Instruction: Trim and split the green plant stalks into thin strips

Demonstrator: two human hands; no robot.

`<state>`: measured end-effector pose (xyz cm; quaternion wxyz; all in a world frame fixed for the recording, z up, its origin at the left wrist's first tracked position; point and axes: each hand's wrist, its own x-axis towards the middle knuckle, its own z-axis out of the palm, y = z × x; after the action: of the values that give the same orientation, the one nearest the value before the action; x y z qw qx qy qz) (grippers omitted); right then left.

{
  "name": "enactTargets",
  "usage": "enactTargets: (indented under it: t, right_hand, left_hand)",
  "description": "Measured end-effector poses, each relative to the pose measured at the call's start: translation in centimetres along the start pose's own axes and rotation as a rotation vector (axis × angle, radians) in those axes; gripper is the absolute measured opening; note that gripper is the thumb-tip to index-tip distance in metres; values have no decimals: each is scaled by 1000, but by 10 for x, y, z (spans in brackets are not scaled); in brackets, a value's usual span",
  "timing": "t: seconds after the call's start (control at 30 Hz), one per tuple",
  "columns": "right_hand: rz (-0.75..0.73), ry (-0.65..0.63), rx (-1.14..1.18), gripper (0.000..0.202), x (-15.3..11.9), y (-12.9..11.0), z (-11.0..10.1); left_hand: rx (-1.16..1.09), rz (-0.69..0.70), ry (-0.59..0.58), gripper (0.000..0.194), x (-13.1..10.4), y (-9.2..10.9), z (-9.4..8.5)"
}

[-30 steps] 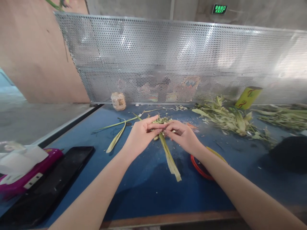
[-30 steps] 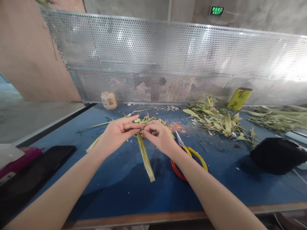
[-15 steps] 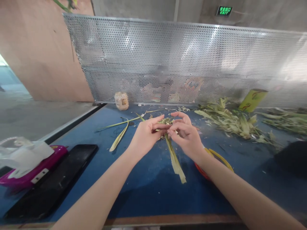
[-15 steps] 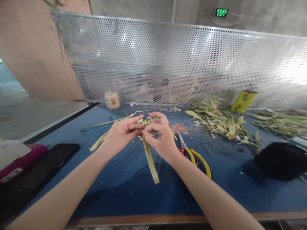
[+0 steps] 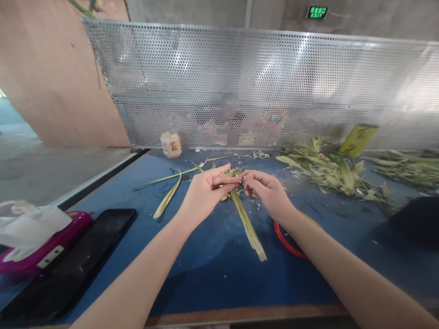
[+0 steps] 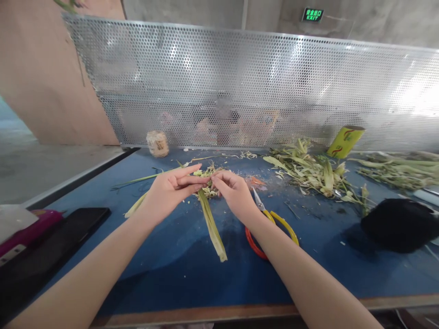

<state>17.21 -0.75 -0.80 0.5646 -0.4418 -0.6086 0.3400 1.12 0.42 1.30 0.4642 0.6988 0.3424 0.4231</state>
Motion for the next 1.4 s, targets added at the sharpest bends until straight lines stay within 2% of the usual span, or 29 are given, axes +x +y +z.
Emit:
enactTargets:
  t: [0.17,0.37,0.57,0.63,0.73,0.8,0.87,0.93,1.07,1.4]
  right_hand:
    - [14,-39,52,22,0,1,-1]
    - [6,-47,84,21,-1,4,-1]
    - [98,-54,280,19,3,6,-2]
    - [175,-103,253,14,4,5,-3]
    - [252,-252,158,25,2,3,-2]
    - [222,-339,77,22,1,1,-2]
    - [161,-369,-10,15,-1,1,-1]
    - [111,-348,-99,8,-1,2,-3]
    - [15,-326,-208,12,2,4,-9]
    - [-117,-242,-160,16,2,8,-10]
  left_hand:
    - [26,-25,-6,57,-2,4,-1]
    - [77,-33,-26,68,-3,7,1]
    - [89,-57,17,61,-1,9,0]
    - [71,-42,36,63,0,9,-1]
    - [53,-30,51,66,0,8,-1]
    - [82,-23,54,65,0,7,-2]
    - [146,-4,58,64,0,6,-2]
    - [223,20,66,63,0,6,-2]
    - [316,34,80,61,1,8,-2]
    - [307,86,70,67,0,4,-4]
